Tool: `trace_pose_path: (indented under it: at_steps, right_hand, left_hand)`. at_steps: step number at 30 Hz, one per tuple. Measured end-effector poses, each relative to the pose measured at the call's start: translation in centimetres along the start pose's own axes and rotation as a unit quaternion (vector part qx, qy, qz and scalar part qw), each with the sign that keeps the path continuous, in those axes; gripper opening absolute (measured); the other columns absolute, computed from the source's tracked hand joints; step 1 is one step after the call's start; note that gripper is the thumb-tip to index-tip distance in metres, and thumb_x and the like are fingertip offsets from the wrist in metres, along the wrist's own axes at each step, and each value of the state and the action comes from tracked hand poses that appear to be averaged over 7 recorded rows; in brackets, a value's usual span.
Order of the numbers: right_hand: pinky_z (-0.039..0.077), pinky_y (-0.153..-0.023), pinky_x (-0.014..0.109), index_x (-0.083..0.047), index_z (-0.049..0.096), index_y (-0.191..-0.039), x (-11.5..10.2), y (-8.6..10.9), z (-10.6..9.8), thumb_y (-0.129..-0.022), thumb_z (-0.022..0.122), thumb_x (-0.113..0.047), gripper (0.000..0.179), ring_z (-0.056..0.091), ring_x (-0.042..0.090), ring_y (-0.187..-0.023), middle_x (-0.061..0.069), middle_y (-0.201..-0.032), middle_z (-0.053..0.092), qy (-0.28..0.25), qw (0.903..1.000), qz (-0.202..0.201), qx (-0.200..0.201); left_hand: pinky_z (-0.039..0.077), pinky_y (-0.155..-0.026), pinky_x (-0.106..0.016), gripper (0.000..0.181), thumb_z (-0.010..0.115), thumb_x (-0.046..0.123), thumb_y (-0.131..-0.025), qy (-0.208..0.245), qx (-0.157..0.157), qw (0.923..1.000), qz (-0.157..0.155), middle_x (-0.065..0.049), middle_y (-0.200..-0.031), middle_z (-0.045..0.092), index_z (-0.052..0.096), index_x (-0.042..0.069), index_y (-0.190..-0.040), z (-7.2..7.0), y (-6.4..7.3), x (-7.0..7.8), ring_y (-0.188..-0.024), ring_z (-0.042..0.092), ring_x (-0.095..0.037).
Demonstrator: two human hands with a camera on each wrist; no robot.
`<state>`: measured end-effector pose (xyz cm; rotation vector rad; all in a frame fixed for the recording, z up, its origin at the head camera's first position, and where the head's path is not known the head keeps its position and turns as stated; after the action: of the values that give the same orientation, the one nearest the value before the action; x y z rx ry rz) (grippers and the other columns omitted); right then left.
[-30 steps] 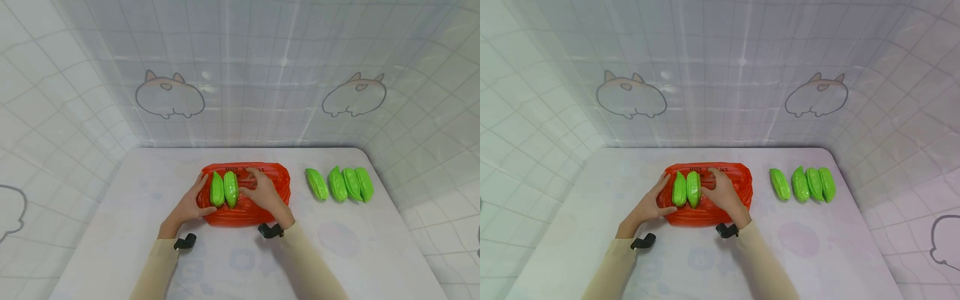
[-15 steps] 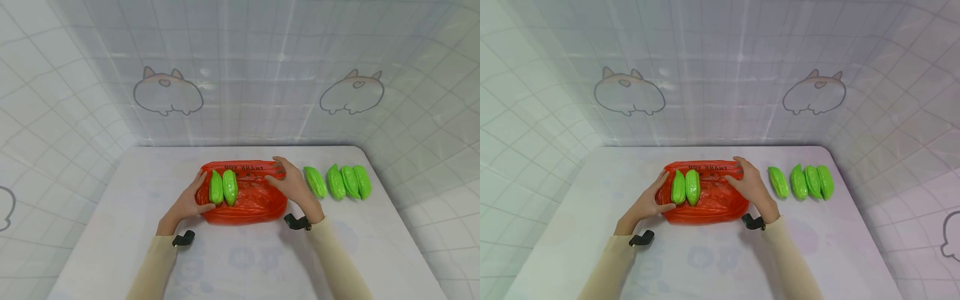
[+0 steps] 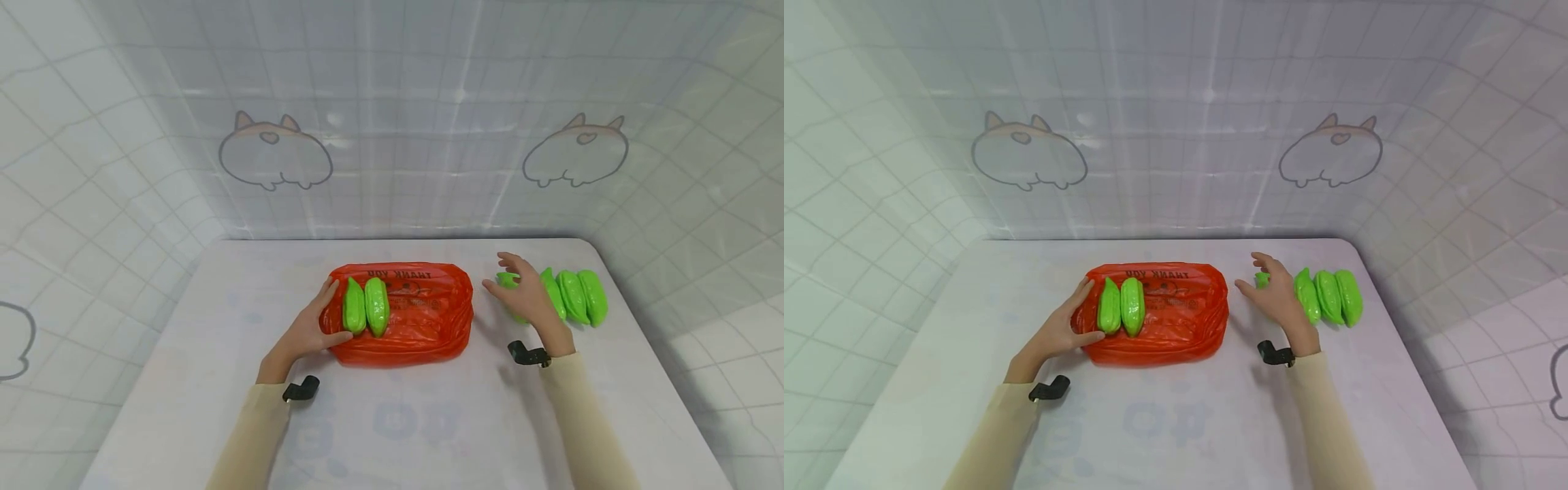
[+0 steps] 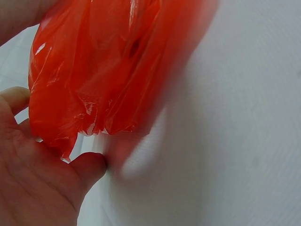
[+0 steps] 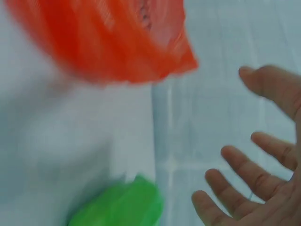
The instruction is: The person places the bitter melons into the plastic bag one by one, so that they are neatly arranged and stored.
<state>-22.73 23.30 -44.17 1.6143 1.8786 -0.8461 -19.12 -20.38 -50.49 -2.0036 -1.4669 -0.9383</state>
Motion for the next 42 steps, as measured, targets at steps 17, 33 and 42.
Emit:
trace_pose_path:
  at_steps: [17, 33, 42]
  right_hand:
    - [0.045, -0.108, 0.066, -0.002, 0.031, -0.159, 4.9, 0.9, -0.3, -0.091, 0.076, -0.043, 0.091, 0.041, 0.053, -0.142, 0.028, -0.162, 0.033, 0.027, 0.9943, 0.057, -0.085]
    - [0.044, -0.110, 0.064, -0.002, 0.006, -0.164, 6.0, 0.9, 2.1, -0.083, 0.085, -0.035, 0.118, 0.043, 0.054, -0.139, 0.032, -0.163, 0.024, -0.015, 0.9881, 0.069, -0.136]
    - [0.035, -0.115, 0.068, 0.001, 0.007, -0.163, 6.6, 0.8, 2.5, -0.081, 0.087, -0.028, 0.119, 0.038, 0.051, -0.141, 0.033, -0.161, 0.028, -0.017, 0.9925, 0.033, -0.116]
  left_hand:
    - [0.023, -0.120, -0.069, 0.116, 0.084, 0.044, -0.079, 0.006, -0.001, 1.0000, -0.007, -0.007, -0.175, 0.002, 0.011, 0.023, -0.167, 0.0, 0.0, -0.1, -0.159, 0.012, -0.042]
    - [0.024, -0.121, -0.068, 0.117, 0.084, 0.045, -0.079, 0.012, 0.000, 0.9998, -0.015, -0.006, -0.175, 0.003, 0.011, 0.022, -0.167, 0.0, 0.1, -0.1, -0.160, 0.011, -0.040]
    - [0.025, -0.120, -0.068, 0.115, 0.083, 0.044, -0.080, 0.009, 0.008, 0.9999, 0.000, -0.006, -0.175, 0.003, 0.013, 0.021, -0.167, 0.2, 0.1, -0.4, -0.160, 0.011, -0.039]
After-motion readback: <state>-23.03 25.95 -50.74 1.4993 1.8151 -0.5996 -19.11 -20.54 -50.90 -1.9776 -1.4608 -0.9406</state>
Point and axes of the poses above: each hand's wrist, its own y-axis away from the middle knuckle, its own z-axis out of the palm, x = y × z, the point moved 3 cm from there along -y, towards the middle knuckle
